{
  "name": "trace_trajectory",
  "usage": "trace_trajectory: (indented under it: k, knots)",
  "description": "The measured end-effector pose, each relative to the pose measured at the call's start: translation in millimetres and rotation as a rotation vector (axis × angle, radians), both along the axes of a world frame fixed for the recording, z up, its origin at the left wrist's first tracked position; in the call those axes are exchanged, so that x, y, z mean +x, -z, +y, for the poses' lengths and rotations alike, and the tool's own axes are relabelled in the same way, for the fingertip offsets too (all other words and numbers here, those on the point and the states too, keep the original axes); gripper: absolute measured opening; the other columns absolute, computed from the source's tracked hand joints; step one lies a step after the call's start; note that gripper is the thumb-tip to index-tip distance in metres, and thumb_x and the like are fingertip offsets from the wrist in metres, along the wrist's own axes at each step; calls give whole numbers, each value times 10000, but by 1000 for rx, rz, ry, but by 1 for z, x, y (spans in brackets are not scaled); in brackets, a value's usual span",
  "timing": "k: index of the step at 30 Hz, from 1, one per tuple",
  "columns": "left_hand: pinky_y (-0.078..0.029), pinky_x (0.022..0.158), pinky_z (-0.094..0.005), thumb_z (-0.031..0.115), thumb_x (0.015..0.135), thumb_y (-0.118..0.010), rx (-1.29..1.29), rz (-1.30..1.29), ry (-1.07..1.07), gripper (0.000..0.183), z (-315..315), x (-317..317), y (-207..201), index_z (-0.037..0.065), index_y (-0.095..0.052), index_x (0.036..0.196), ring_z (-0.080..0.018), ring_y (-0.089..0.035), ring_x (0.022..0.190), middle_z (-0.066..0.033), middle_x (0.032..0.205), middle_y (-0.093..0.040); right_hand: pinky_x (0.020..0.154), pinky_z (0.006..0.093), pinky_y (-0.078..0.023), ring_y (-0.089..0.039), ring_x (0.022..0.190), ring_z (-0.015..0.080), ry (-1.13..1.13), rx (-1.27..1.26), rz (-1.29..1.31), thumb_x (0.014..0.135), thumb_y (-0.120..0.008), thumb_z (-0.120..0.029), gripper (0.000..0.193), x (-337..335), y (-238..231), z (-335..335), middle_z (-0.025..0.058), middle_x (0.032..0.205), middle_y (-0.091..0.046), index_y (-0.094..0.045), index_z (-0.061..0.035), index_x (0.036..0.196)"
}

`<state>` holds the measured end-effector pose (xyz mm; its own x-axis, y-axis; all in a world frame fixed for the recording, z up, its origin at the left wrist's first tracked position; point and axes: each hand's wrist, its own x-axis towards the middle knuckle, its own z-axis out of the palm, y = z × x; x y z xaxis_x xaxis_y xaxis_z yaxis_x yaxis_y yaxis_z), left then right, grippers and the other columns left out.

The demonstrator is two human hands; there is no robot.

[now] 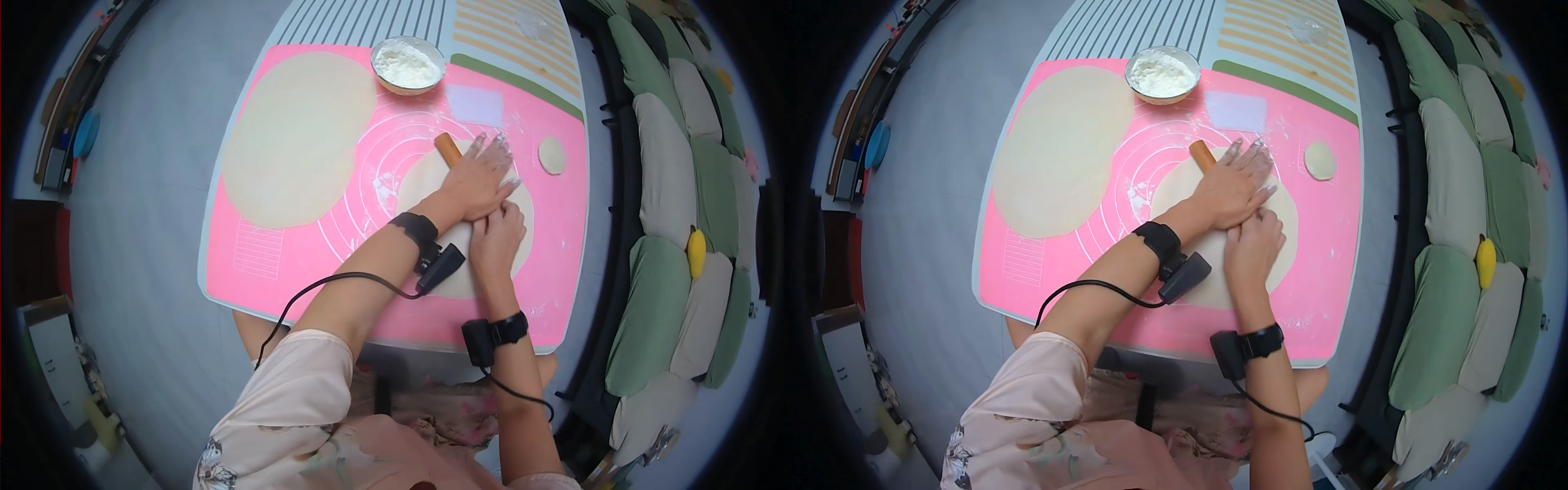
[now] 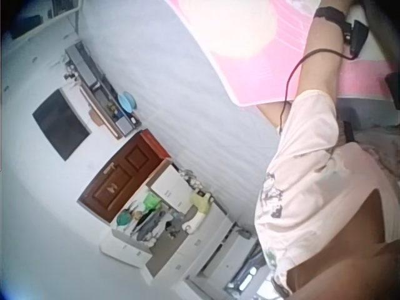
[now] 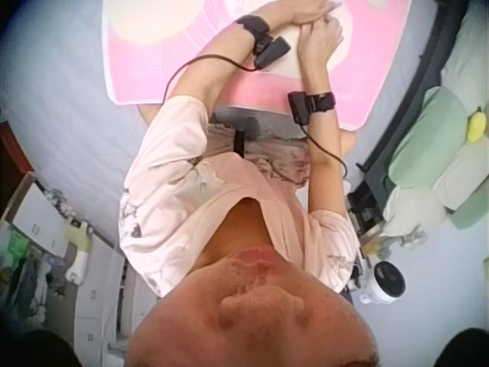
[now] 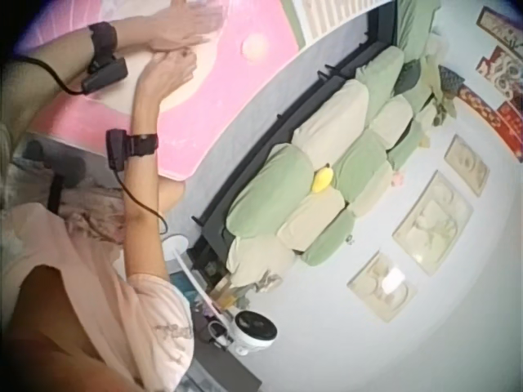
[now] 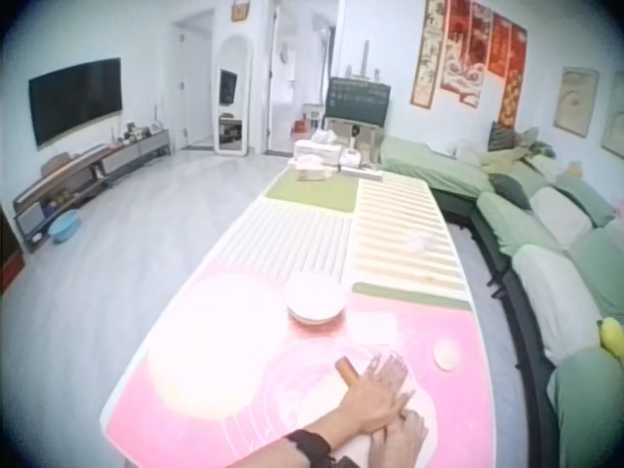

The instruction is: Rolling out pieces of dough on a silicone mat using a wooden rolling pin.

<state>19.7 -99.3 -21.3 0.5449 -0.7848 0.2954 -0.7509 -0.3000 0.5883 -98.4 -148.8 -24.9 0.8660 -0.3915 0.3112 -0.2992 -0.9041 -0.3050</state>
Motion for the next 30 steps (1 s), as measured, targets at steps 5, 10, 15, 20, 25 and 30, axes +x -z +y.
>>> trace_trajectory:
  k: [5,10,15,20,25,30]
  knots:
    - [-138,1189,-465,323,969,-412,153,-107,69,552,55,-3,4,0,-394,1417,-322,-239,1440,-184,1521,-322,791,429,-383,-503,921,291,-82,63,13,826,-669,-155,404,-36,-10,13,115,996,-542,-612,-44,1210]
    - [-155,1182,-489,271,960,-421,194,-19,80,510,157,-21,0,33,-411,1411,-284,-245,1444,-145,1529,-324,805,440,-390,-494,933,292,-123,148,14,827,-652,-99,377,-50,-7,61,119,1037,-530,-600,-52,1198]
    - [-121,1186,-512,281,974,-389,8,-47,177,504,66,-27,-23,25,-403,1408,-288,-243,1443,-153,1509,-355,832,442,-387,-483,985,303,-93,168,-35,829,-644,-107,339,-53,-6,56,127,1079,-531,-619,-60,1164]
    - [-86,1187,-520,320,973,-387,194,-178,-1,548,53,-39,-4,18,-368,1430,-318,-206,1452,-180,1520,-318,848,442,-383,-484,1019,303,-51,142,-2,812,-661,-138,328,-64,-10,66,118,1100,-548,-638,-86,1135]
    - [-64,1188,-520,346,976,-376,319,-220,49,582,129,-56,-12,16,-329,1453,-344,-162,1461,-179,1542,-274,841,443,-386,-500,998,298,-123,205,51,784,-698,-173,397,-79,-11,96,99,1051,-549,-618,-102,1166]
    - [-70,1187,-521,300,969,-418,87,33,71,566,155,-51,-25,6,-331,1445,-351,-165,1460,-182,1539,-279,858,443,-378,-502,993,297,-34,161,-8,782,-686,-134,470,-79,-4,99,97,1045,-538,-564,-70,1231]
